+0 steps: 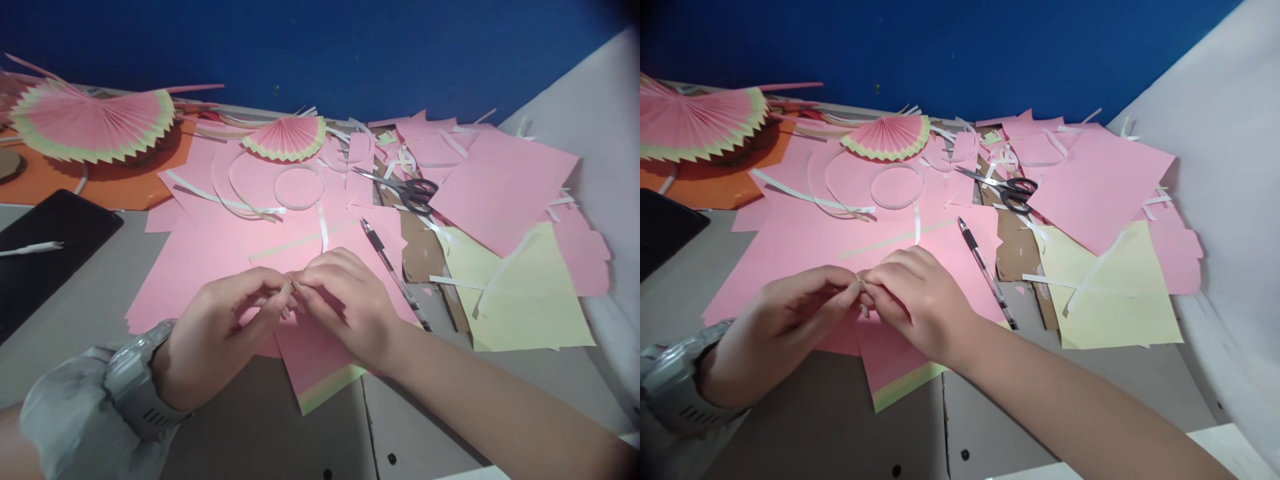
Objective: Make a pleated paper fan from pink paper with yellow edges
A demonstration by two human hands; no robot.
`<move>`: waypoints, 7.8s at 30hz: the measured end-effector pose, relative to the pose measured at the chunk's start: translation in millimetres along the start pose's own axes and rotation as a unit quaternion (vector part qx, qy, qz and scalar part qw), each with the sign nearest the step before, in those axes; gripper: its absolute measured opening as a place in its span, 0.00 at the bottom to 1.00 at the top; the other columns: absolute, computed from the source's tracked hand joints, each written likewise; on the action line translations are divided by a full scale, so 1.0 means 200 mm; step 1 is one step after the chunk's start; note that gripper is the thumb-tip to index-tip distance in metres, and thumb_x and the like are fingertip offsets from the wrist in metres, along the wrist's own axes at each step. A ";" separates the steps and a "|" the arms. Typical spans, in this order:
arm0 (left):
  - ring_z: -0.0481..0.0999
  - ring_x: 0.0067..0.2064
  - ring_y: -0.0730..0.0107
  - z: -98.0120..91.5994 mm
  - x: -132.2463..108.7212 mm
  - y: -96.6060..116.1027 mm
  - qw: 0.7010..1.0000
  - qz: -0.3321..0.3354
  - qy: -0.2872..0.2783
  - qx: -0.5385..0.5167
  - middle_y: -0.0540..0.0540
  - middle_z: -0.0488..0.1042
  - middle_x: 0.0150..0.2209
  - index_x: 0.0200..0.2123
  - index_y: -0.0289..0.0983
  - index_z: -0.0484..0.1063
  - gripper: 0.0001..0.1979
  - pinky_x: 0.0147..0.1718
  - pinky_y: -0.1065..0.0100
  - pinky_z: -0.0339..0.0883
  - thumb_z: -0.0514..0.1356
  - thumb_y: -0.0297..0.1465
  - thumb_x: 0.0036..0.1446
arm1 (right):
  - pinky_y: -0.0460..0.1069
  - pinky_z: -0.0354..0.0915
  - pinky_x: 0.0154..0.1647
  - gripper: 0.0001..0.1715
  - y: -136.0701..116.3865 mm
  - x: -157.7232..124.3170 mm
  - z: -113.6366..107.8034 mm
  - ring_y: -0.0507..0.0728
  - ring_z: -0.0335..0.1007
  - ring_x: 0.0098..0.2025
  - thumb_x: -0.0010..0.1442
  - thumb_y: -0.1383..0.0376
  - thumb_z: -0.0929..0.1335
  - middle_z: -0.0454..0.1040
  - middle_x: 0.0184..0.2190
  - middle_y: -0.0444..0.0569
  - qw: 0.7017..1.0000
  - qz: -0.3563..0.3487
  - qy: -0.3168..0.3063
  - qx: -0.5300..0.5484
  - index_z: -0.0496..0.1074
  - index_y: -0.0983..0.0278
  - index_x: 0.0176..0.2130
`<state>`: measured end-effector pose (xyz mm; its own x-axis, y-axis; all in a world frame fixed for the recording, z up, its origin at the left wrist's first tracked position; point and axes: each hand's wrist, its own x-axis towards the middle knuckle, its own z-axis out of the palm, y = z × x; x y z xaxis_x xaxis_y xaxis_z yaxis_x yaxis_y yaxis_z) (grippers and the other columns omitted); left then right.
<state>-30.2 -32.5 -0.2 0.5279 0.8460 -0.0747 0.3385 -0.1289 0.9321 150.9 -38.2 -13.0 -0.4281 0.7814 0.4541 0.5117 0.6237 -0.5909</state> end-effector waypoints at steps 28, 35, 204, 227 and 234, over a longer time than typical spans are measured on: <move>0.73 0.35 0.79 -0.01 -0.01 0.00 1.000 0.008 0.017 -0.002 0.51 0.74 0.34 0.35 0.37 0.69 0.07 0.35 0.78 0.67 0.52 0.30 0.62 | 0.49 0.61 0.41 0.06 -0.01 0.00 0.00 0.52 0.66 0.38 0.61 0.72 0.63 0.74 0.33 0.47 0.999 -0.026 -0.001 -0.018 0.69 0.66 0.38; 0.73 0.35 0.79 0.00 -0.01 -0.01 1.000 -0.001 0.007 -0.019 0.51 0.74 0.34 0.35 0.37 0.67 0.06 0.36 0.78 0.68 0.51 0.29 0.62 | 0.49 0.61 0.40 0.06 -0.01 0.00 0.00 0.52 0.66 0.37 0.62 0.71 0.62 0.74 0.33 0.48 0.999 -0.023 -0.004 -0.022 0.69 0.66 0.38; 0.72 0.36 0.77 -0.01 -0.01 0.00 0.999 0.008 -0.021 -0.039 0.48 0.73 0.36 0.38 0.36 0.67 0.07 0.37 0.74 0.66 0.50 0.29 0.63 | 0.48 0.63 0.38 0.03 0.00 -0.01 0.01 0.51 0.68 0.34 0.61 0.68 0.64 0.74 0.30 0.44 0.999 0.001 0.028 0.040 0.67 0.62 0.34; 0.72 0.35 0.75 -0.02 -0.03 -0.01 0.999 0.010 0.007 -0.037 0.49 0.72 0.34 0.37 0.38 0.66 0.06 0.35 0.72 0.65 0.51 0.31 0.63 | 0.51 0.59 0.34 0.15 0.01 -0.01 -0.01 0.53 0.61 0.32 0.65 0.57 0.55 0.63 0.29 0.45 0.978 0.104 0.069 0.169 0.62 0.62 0.33; 0.72 0.33 0.76 -0.02 -0.02 0.00 0.999 0.014 -0.004 -0.052 0.49 0.72 0.32 0.35 0.37 0.66 0.07 0.33 0.74 0.64 0.50 0.30 0.63 | 0.54 0.59 0.37 0.27 0.02 -0.02 0.00 0.56 0.63 0.34 0.65 0.51 0.50 0.66 0.30 0.48 0.956 0.122 0.067 0.259 0.66 0.63 0.34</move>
<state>-35.7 -33.7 2.5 0.5420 0.8389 -0.0509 0.2415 -0.0974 0.9655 155.2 -38.9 -16.6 -0.2272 0.9192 0.3217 0.1319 0.3563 -0.9250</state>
